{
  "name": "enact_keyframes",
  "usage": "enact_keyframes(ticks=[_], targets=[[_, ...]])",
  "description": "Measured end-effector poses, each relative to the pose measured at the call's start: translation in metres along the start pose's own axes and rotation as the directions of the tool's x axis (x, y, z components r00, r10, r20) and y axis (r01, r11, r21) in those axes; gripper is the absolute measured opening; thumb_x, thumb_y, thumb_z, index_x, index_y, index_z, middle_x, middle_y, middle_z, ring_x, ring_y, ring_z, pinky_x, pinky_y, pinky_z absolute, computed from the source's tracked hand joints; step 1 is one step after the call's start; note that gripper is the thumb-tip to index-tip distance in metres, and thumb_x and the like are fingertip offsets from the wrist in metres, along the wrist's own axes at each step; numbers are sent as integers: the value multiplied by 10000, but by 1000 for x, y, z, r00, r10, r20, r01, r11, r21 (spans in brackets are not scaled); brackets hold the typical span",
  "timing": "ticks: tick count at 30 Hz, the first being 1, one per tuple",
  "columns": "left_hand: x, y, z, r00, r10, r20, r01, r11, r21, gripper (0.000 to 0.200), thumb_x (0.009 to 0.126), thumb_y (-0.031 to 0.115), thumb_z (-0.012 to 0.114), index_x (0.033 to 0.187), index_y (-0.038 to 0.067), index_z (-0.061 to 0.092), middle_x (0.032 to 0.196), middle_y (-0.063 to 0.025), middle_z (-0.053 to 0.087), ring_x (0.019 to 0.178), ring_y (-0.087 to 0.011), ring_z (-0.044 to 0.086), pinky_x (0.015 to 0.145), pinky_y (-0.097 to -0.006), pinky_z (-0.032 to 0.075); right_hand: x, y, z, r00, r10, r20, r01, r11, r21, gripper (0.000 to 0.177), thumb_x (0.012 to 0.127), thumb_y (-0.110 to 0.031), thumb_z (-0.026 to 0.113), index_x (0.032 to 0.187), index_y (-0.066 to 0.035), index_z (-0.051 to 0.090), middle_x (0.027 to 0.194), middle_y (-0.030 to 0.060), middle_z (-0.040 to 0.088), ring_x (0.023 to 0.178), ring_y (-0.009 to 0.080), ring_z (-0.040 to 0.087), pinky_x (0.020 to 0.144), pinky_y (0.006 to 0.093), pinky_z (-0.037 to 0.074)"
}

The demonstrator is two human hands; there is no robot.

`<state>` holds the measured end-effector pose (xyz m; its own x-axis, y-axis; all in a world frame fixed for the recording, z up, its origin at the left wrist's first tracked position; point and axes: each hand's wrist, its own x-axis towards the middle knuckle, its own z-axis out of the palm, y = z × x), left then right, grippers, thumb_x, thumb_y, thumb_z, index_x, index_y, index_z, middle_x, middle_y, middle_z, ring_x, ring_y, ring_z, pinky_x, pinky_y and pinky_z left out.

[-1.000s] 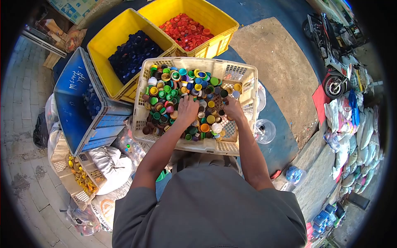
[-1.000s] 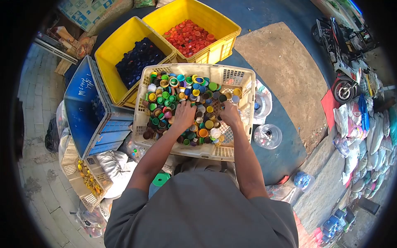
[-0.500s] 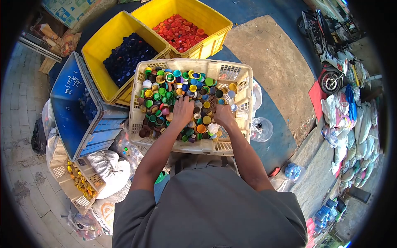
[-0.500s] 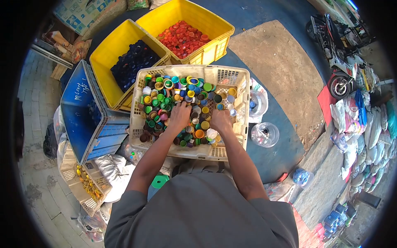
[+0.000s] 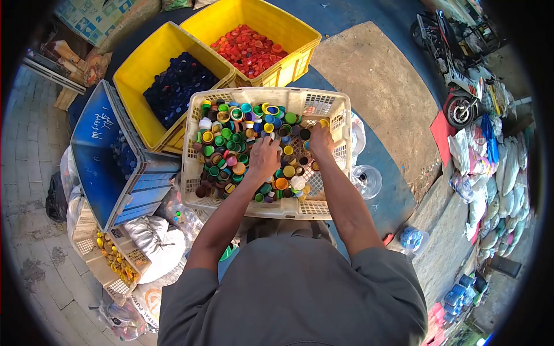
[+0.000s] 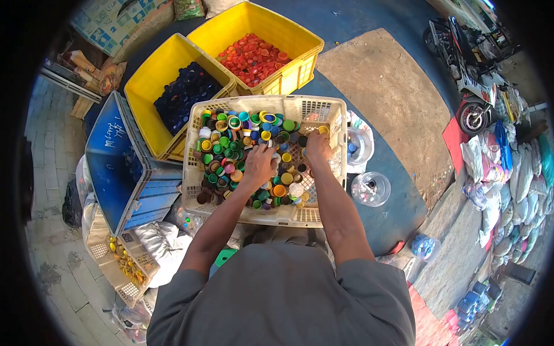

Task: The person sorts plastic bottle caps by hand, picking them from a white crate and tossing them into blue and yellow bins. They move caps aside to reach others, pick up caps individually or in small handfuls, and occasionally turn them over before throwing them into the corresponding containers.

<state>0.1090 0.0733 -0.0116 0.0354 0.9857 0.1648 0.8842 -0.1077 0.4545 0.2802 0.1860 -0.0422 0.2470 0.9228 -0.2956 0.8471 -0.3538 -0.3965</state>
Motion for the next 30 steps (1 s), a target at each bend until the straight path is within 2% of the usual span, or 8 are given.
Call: enact_keyframes(ticks=[4,7,10,13,16,22,26,30], targets=[[5,5,5,999,-33,19,35,997,-69,252,757,99,718,981,23,634,957,-141,571,917,-321,568,775,-428,481,-14,9,0,916,-396,60,388,841,-378,313,901,-128,482,1176,14,534,965,262,641,900,409,666,724,492,552],[13,8,12,996,-87,11,88,985,-150,260,756,83,715,996,24,635,952,-147,591,923,-333,575,784,-434,483,-35,6,-19,890,-452,63,447,835,-323,285,877,-99,538,1138,13,522,956,273,635,849,375,682,661,437,569],[30,7,26,986,-166,-12,157,950,-272,284,750,61,702,1025,34,637,965,-156,617,931,-350,583,816,-444,482,-66,4,-30,889,-453,61,456,866,-204,210,884,-112,491,1059,1,515,947,291,626,811,451,658,665,485,552],[47,5,36,999,-32,7,33,958,-284,280,758,56,689,1033,41,639,981,-147,627,939,-352,583,827,-452,481,-114,10,-57,814,-577,-62,573,816,-71,208,852,-99,522,1035,-1,523,947,282,631,798,486,640,722,529,528],[64,20,39,984,157,77,-132,954,-268,287,790,23,648,1075,52,636,1044,-139,661,985,-340,603,882,-438,464,-148,24,-77,813,-557,169,523,827,207,230,829,-98,564,1033,8,563,891,258,649,820,445,651,746,499,528],[90,55,66,875,440,203,-416,897,-152,370,727,-20,630,1081,88,655,1090,-105,672,1019,-318,605,899,-411,473,-179,32,-105,687,-648,329,379,706,599,326,819,-129,634,1123,-13,620,779,204,656,720,326,663,682,402,518],[97,59,92,840,449,305,-426,893,-143,371,717,-32,606,1049,117,676,1092,-73,661,1052,-288,603,921,-395,463,-176,33,-119,616,-648,447,301,719,626,303,873,-133,628,1143,4,623,860,156,694,763,214,666,743,357,529],[102,60,89,848,367,382,-345,930,-128,289,736,-22,597,998,69,681,1075,-161,595,1045,-348,597,916,-420,471,-168,41,-115,599,-573,559,43,720,692,285,892,-135,591,1139,7,614,907,103,671,777,178,650,714,321,531]])
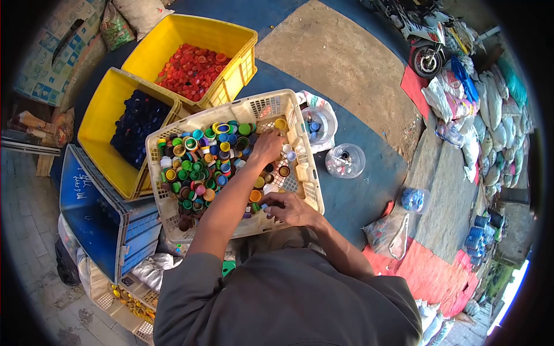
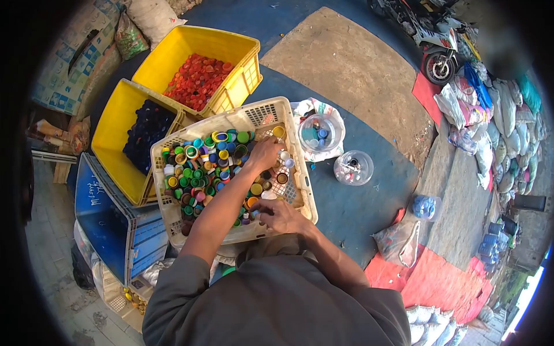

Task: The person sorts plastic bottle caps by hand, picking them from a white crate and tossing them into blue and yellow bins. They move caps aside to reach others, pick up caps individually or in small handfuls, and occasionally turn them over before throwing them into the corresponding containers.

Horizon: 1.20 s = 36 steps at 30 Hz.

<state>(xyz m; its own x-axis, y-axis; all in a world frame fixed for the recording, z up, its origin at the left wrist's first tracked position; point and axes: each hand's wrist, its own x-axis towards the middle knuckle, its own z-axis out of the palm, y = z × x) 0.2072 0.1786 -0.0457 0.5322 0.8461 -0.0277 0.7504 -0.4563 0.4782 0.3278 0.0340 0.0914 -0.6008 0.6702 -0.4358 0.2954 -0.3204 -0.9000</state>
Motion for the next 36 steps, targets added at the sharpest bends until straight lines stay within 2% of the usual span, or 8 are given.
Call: enact_keyframes(ticks=[7,9,12,13,18,24,30,36], targets=[[-19,-16,-14,979,-53,-197,61,998,34,304,753,136,676,1032,21,641,1099,-202,575,994,-379,590,920,-426,477,23,27,-10,992,117,53,-125,784,608,216,893,-147,532,1056,-16,584,936,70,627,801,167,642,672,279,515],[-27,-22,-21,940,-157,-302,91,971,-221,333,767,170,707,1060,25,644,1069,-193,583,937,-349,610,863,-416,506,27,23,-8,991,132,13,-106,728,677,218,899,-179,539,1034,-20,605,892,50,620,801,174,633,671,290,495],[-42,-32,-32,820,-426,-382,117,778,-617,292,763,132,677,1031,20,650,947,-161,625,785,-305,640,732,-389,522,41,29,-5,952,165,-257,-191,978,-80,188,881,-189,572,925,-22,645,911,124,645,807,260,658,680,411,525],[-46,-37,-30,817,-559,-137,105,380,-919,232,779,126,663,974,6,629,934,-109,618,748,-234,635,707,-351,514,46,26,-6,937,90,-336,-240,867,-437,184,870,-189,583,898,-22,654,917,144,649,812,280,663,684,431,530],[-86,-35,-48,820,-506,266,26,-431,-902,94,868,147,621,850,106,537,760,-4,521,669,-104,512,574,-283,418,87,38,-22,805,-207,-555,-458,376,-805,197,808,-139,649,924,17,685,964,194,663,916,364,650,714,434,560],[-103,-15,-44,703,-667,248,301,-37,-953,215,821,200,744,846,96,558,684,29,472,552,-69,438,499,-259,373,143,70,-44,814,-37,-580,-573,118,-811,215,810,-130,667,1001,-33,693,984,172,662,938,302,652,624,391,563],[-108,-26,-5,804,-583,-117,350,623,-700,277,751,134,779,956,2,648,836,-109,684,798,-207,666,699,-337,516,150,98,-35,774,-127,-620,-602,154,-784,175,819,-137,649,967,-53,684,956,158,677,859,307,679,605,407,562],[-97,-17,-6,922,-263,-283,132,902,-410,267,767,108,734,1015,50,653,977,-130,681,852,-305,659,747,-390,517,127,53,-38,834,28,-551,-512,413,-754,225,826,-123,631,1016,-2,630,965,241,676,920,349,685,742,424,561]])
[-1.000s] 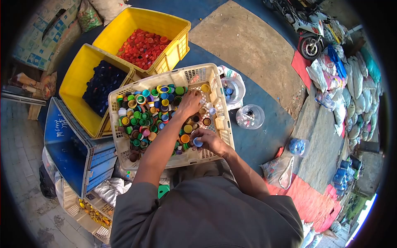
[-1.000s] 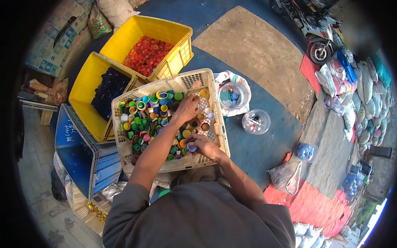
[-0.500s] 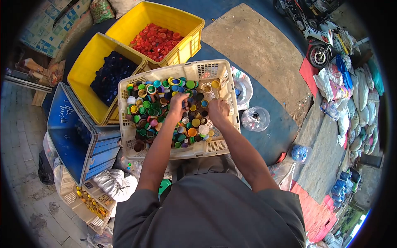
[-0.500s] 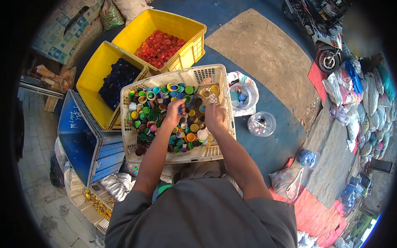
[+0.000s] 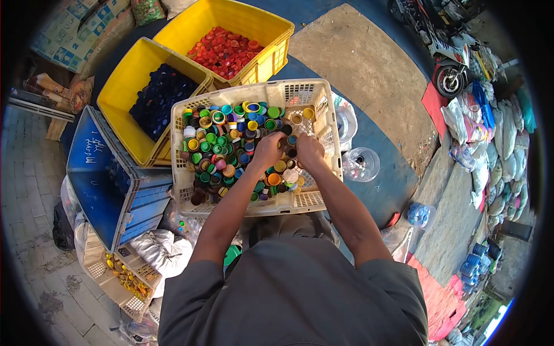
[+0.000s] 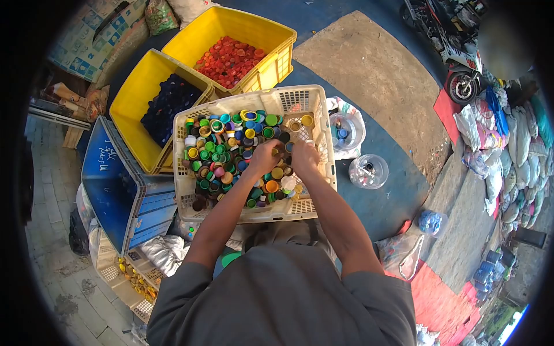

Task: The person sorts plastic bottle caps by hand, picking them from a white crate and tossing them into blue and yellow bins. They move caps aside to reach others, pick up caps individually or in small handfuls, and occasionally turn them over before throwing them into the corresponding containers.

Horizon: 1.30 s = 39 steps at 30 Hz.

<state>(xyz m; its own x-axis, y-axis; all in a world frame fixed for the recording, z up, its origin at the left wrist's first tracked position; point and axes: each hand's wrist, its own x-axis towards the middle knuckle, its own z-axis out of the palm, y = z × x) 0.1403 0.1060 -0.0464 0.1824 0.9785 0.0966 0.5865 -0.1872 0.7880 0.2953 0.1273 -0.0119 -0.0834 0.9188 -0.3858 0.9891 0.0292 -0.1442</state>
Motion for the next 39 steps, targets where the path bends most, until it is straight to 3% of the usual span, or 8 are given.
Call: enact_keyframes(ticks=[6,9,10,13,17,30,35,39], targets=[[13,10,8,992,76,103,-94,979,179,168,835,114,644,986,40,639,1098,-103,659,843,-327,659,702,-439,538,-43,-2,-93,954,-59,-293,218,809,547,307,811,-161,671,1013,61,605,874,185,680,808,314,690,696,364,542],[18,15,14,992,28,124,-60,964,261,149,844,126,623,976,56,632,1008,-108,680,805,-338,667,671,-450,551,-53,6,-104,998,-20,-66,69,333,941,339,834,-202,673,1043,52,591,769,95,646,700,199,645,633,320,516],[19,17,15,988,-7,152,-38,957,287,190,841,106,607,1028,80,634,985,-107,684,810,-341,669,682,-455,550,-56,8,-101,998,-62,10,-3,101,995,287,875,-201,629,1040,31,587,769,37,602,647,123,566,588,264,478],[20,16,23,986,-22,162,-35,940,340,249,831,82,583,1077,99,615,878,-123,689,766,-346,674,660,-464,545,-67,8,-90,995,-45,89,-98,-282,954,213,899,-185,590,1004,0,591,812,38,607,650,102,559,562,232,441],[23,20,25,977,-36,211,-64,892,448,254,805,81,596,1057,79,568,766,-146,681,710,-342,678,611,-458,535,-71,11,-75,991,-30,130,-133,-264,955,180,906,-188,572,969,-21,585,811,34,593,663,99,566,561,229,432],[28,11,32,956,154,250,-242,895,374,360,775,83,623,1107,32,492,718,-162,669,696,-337,682,583,-429,531,-61,14,-56,983,-91,161,-180,-271,946,208,917,-214,556,990,-19,571,837,62,602,716,137,583,617,275,460],[25,10,26,970,124,211,-193,918,347,388,764,67,641,1117,28,486,748,-184,669,716,-354,673,602,-442,533,-67,11,-58,984,-85,158,-179,-396,901,220,929,-205,496,1021,-13,550,853,100,613,774,213,630,688,323,527],[24,7,13,988,-152,-25,145,973,-180,307,789,61,659,1075,5,560,824,-184,682,723,-275,683,624,-376,537,-64,15,-52,974,-135,184,-228,-629,743,211,923,-184,444,1002,-9,532,889,135,607,827,282,647,747,381,570]])
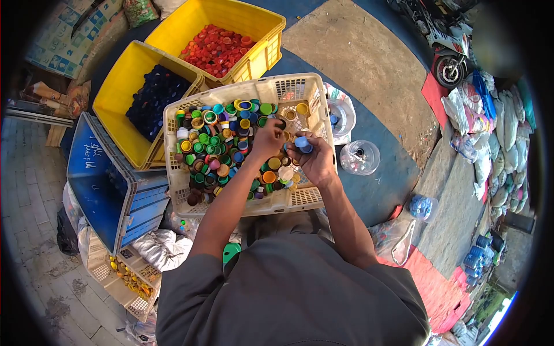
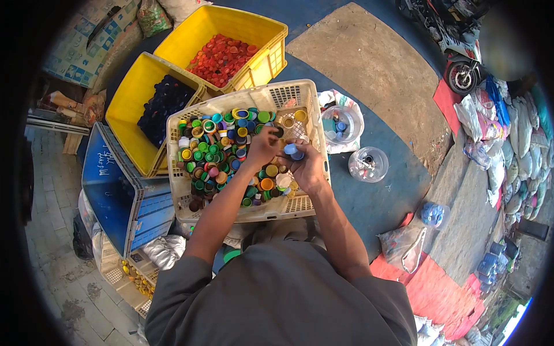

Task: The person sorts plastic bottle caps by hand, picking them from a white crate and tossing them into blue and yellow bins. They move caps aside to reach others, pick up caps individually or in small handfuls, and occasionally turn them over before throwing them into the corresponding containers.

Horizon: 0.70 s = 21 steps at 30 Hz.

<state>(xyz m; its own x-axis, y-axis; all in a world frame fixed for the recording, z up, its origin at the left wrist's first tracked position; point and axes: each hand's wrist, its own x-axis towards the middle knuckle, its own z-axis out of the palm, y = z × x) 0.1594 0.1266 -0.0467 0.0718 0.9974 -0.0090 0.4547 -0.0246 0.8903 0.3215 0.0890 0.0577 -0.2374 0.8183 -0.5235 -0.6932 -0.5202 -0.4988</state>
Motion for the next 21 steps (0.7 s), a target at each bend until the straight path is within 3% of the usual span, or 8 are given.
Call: enact_keyframes(ticks=[2,3,6,8,10,13,16,21], targets=[[2,-13,-11,980,-184,-71,144,913,-383,278,797,61,674,1056,-6,597,863,-163,690,740,-219,681,643,-338,532,2,3,-4,1000,4,-4,-3,994,109,189,906,-169,444,985,-16,524,943,134,595,845,297,648,755,397,588],[-1,-7,-25,971,-226,-81,173,891,-419,263,801,80,698,1047,7,643,889,-114,695,782,-152,658,679,-299,517,4,4,-1,997,12,-72,0,987,159,164,919,-178,459,943,-23,504,939,141,586,816,301,643,704,388,585],[-9,12,-43,992,-104,-76,99,993,-65,247,800,79,693,1042,39,660,899,-101,694,807,-190,669,701,-312,517,16,4,0,991,56,-123,-32,981,190,172,934,-201,485,921,-30,495,901,127,569,764,270,623,612,352,550],[-10,3,-34,989,134,66,-140,986,93,264,787,158,724,1031,72,673,898,-119,675,841,-286,660,738,-373,522,15,1,8,992,53,-112,-32,982,184,205,957,-231,509,928,-28,500,847,108,549,708,225,587,534,312,479],[-18,12,-21,973,199,118,-219,955,201,277,791,191,722,1050,110,666,967,-106,663,861,-305,656,750,-404,527,13,-2,13,995,30,-93,-16,989,144,208,962,-230,514,932,-24,502,829,102,541,693,209,577,525,301,460],[-19,24,1,941,233,245,-300,909,289,206,771,175,711,904,34,641,905,-124,656,853,-312,661,689,-417,529,5,-10,19,992,-105,-69,106,994,9,177,962,-197,524,943,-22,524,848,90,563,693,201,590,545,306,477],[-22,34,13,949,71,306,-204,879,431,189,787,183,678,878,26,625,952,-109,645,884,-316,655,699,-436,534,2,-17,17,986,-157,-50,150,981,-119,149,952,-172,540,963,-24,536,860,78,572,697,187,599,578,302,502],[-20,17,26,933,63,354,-234,855,463,203,791,165,665,946,37,637,1014,-122,616,882,-326,656,722,-455,538,-5,-18,12,987,-151,-53,140,976,-166,125,952,-153,533,968,-30,540,871,74,572,700,175,599,594,293,506]])
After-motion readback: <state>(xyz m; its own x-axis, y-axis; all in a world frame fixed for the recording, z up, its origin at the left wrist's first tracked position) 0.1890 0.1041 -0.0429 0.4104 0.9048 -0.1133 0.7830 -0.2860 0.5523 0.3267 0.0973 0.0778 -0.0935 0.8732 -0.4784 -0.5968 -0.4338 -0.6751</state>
